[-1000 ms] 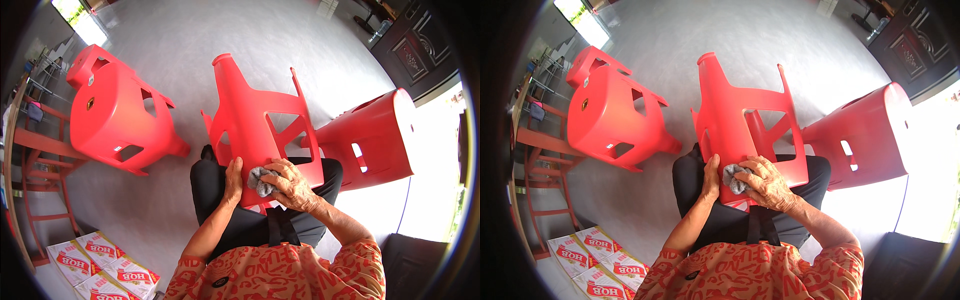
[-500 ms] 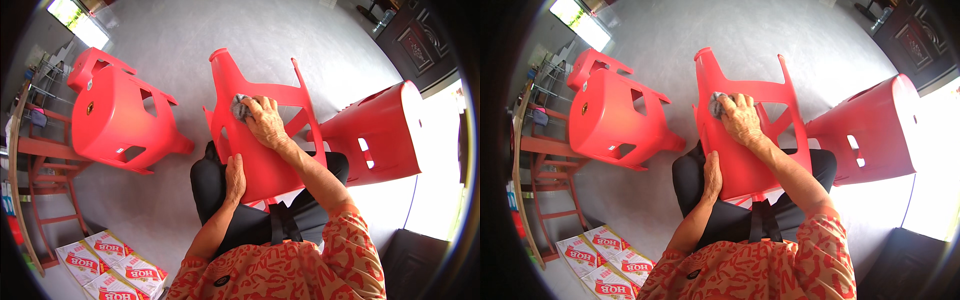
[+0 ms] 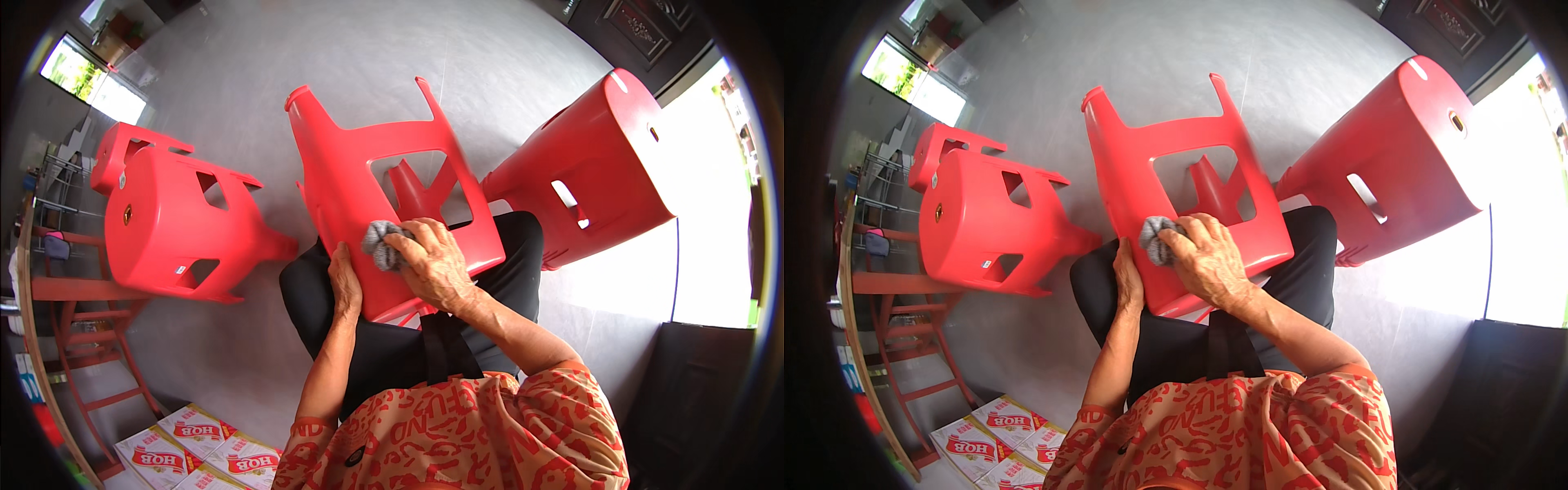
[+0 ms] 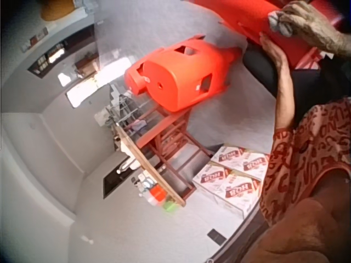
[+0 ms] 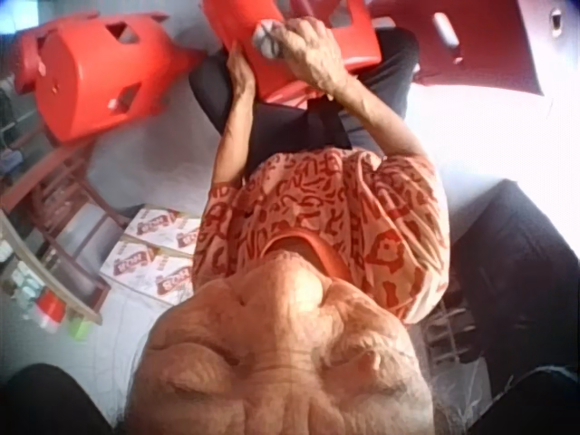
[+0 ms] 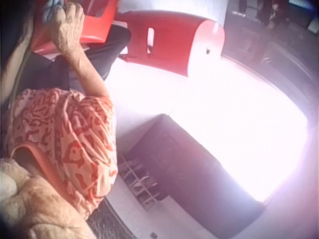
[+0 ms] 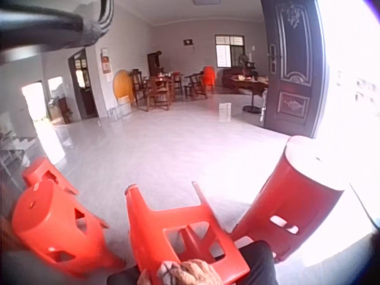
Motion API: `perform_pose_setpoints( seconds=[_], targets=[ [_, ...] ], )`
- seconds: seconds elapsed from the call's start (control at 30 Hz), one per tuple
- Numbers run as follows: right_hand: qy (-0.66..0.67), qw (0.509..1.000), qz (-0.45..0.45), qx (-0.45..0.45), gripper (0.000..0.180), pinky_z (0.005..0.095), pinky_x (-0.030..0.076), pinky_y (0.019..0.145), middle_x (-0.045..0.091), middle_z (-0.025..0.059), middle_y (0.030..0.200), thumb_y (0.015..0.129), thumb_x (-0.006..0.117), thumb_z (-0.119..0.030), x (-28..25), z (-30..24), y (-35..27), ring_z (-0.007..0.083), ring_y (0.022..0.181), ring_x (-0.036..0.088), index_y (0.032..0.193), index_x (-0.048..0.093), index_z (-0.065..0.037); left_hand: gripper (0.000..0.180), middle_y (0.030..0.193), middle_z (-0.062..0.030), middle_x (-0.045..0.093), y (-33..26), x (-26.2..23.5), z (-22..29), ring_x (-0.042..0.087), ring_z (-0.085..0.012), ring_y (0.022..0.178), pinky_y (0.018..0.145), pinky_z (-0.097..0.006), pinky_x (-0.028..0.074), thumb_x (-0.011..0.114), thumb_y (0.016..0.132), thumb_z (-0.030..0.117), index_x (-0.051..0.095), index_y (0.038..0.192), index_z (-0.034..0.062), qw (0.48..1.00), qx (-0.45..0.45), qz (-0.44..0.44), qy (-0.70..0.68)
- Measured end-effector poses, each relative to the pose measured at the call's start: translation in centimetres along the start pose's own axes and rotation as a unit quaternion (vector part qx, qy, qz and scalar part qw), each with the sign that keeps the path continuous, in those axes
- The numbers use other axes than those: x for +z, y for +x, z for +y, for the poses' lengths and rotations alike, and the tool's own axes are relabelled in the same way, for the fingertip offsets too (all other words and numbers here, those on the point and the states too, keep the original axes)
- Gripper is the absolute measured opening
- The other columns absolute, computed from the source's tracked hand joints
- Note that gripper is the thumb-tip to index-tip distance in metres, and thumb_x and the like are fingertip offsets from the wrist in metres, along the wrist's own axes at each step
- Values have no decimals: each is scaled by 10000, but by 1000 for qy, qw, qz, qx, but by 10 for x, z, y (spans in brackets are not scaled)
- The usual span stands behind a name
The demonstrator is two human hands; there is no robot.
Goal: The person sits on the floor and wipes a red plastic stool with a cloth. They clean the underside, legs, and seat of the stool, turning it over to access different surfaces. The person then moves the stool to the side and repeats the cleaning process on a second red plastic stool.
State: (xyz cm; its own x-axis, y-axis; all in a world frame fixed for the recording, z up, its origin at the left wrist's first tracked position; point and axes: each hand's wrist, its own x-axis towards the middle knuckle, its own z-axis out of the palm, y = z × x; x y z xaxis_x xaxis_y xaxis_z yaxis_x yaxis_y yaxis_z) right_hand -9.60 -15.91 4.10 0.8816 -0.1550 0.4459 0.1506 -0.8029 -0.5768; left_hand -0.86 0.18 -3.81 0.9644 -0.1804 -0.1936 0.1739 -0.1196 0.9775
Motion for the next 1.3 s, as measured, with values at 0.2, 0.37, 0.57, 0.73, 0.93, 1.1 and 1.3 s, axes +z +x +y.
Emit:
perform_pose_setpoints(
  seconds=[0.2,0.37,0.57,0.73,0.93,1.1,1.3],
  targets=[
    [-56,994,43,84,490,433,451,846,569,130,1087,662,631,-12,-31,48,-41,343,1008,537,1144,595,-90,575,1138,-141,612,-3,-3,4,556,-208,1035,924,-317,425,355,1022,458,552,1166,-63,999,33,-8,-6],
    [-39,976,74,201,376,462,433,873,571,181,1086,793,580,-74,-40,124,-65,394,993,527,1169,576,-56,583,1153,-151,608,0,-3,-1,557,-216,1049,934,-319,424,352,1023,454,546,1181,-72,999,26,-17,-10],
    [47,952,123,277,391,453,447,851,569,193,1047,820,559,-80,-25,120,-69,395,980,542,1210,541,-66,595,1187,-161,600,1,-7,-7,552,-224,1081,954,-323,418,353,1022,453,530,1220,-79,999,51,-12,-6],
    [-13,983,121,135,405,444,455,870,577,170,1060,711,607,-43,-20,65,-47,369,1011,562,1116,602,-66,613,1234,-162,576,-2,-4,3,538,-227,1112,975,-328,405,361,1015,468,512,1253,-76,1000,28,-14,0],
    [-49,994,99,21,416,435,445,902,587,137,1087,651,657,-87,10,-21,-7,323,1074,559,1066,631,-113,579,1159,-119,606,8,-11,-10,566,-203,1041,930,-331,430,343,1015,478,563,1196,-27,998,-18,-38,-44],
    [-124,979,-26,-158,318,487,412,975,561,125,1144,769,578,-241,36,-56,-6,318,1157,515,1057,636,-120,487,1279,-51,506,16,-36,-80,456,-175,1188,998,-338,410,350,1030,426,433,1373,90,911,-22,-204,-357],
    [-76,990,12,-121,323,514,381,1008,535,151,1200,789,571,-224,34,-49,-18,328,1173,496,1089,624,-116,427,1113,-47,539,13,-29,-51,499,-165,1037,927,-350,426,367,1021,454,522,1172,86,887,-118,-189,-404]
  ],
)
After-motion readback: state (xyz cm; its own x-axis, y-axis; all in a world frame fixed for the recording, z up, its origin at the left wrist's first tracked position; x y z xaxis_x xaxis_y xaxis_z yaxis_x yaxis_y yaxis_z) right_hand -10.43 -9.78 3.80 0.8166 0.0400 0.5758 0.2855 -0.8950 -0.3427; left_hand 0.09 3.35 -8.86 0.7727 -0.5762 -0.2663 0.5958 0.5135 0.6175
